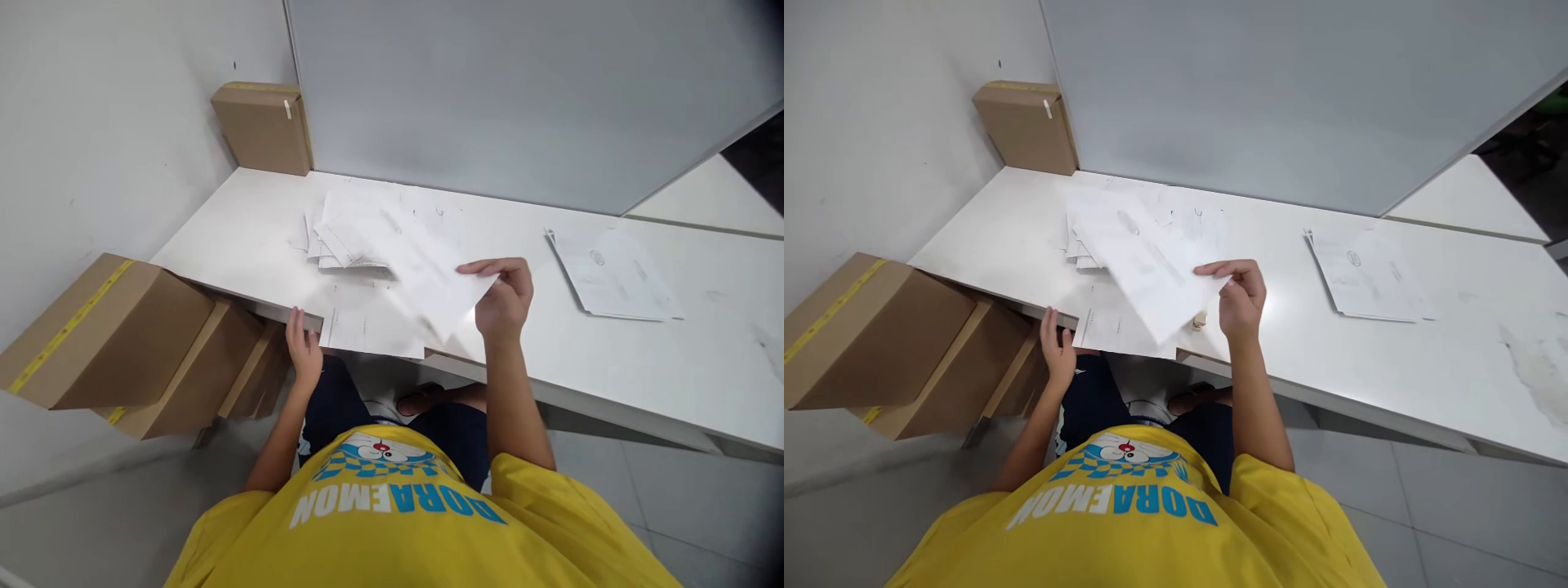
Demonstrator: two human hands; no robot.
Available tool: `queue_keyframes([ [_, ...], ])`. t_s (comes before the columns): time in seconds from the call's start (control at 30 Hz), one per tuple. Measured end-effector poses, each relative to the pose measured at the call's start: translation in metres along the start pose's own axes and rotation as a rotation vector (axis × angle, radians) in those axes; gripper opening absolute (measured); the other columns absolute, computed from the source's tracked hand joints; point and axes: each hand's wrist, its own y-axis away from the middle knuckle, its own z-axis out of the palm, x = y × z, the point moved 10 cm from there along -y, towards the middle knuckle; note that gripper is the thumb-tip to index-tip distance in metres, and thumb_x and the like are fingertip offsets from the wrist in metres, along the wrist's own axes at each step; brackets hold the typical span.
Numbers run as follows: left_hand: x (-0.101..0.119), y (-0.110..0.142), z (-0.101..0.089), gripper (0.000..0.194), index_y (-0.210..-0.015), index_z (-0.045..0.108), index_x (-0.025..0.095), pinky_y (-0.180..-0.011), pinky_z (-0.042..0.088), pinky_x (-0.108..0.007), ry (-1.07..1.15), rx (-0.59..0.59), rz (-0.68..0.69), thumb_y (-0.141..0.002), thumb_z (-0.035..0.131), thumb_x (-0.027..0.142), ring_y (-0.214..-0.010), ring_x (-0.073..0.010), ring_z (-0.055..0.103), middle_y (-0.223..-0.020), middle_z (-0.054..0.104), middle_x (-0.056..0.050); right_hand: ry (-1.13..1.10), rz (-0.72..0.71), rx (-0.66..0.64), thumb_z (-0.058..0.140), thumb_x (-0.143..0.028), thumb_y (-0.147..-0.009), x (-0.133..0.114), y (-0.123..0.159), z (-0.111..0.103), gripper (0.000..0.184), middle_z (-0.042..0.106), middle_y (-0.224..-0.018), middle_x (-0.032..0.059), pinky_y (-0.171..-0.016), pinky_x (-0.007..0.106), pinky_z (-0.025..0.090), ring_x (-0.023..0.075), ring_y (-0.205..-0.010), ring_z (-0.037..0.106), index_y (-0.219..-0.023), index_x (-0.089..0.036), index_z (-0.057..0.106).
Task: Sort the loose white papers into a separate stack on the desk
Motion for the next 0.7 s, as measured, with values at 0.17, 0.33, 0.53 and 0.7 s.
queue_keyframes([
  [0.17,-0.038,0.060,0.021,0.040,-0.109,0.062,0.022,-0.089,0.053,-0.036,0.578,0.088,-0.592,-0.086,0.060,0.055,-0.094,-0.0202,0.067,-0.103,0.067,-0.007,0.036,0.218,-0.289,0.046,-0.052,-0.093,0.026,0.023,0.039,0.030,0.070,-0.086,0.0049,-0.084,0.044,0.052,0.0239,-0.089,0.068,-0.088,-0.024,0.057],
  [0.33,0.006,0.103,0.071,0.060,-0.107,0.064,0.019,-0.087,0.055,-0.040,1.018,-0.141,-0.776,-0.081,0.055,0.072,-0.096,-0.0236,0.068,-0.113,0.066,-0.012,0.465,0.328,-0.698,0.049,-0.033,-0.093,0.061,0.032,0.082,0.015,0.071,-0.093,0.0059,-0.076,0.039,0.051,0.0244,-0.089,0.065,-0.094,-0.023,0.060],
  [0.53,0.017,0.095,0.093,0.051,-0.109,0.065,0.021,-0.089,0.055,-0.036,0.944,-0.084,-0.801,-0.069,0.083,0.047,-0.097,-0.0210,0.068,-0.110,0.071,-0.008,0.764,0.084,-0.796,0.035,-0.015,-0.093,0.075,0.024,0.105,0.036,0.064,-0.123,0.0128,-0.087,0.046,0.050,0.0293,-0.108,0.061,-0.118,-0.020,0.060],
  [0.7,0.001,0.073,0.074,0.042,-0.099,0.070,0.020,-0.087,0.055,-0.029,0.844,0.114,-0.702,-0.066,0.086,0.040,-0.100,-0.0200,0.069,-0.100,0.074,-0.006,0.801,-0.019,-0.500,0.040,-0.031,-0.097,0.039,0.033,0.081,0.032,0.063,-0.123,0.0158,-0.102,0.052,0.043,0.0313,-0.118,0.055,-0.119,-0.018,0.059],
])
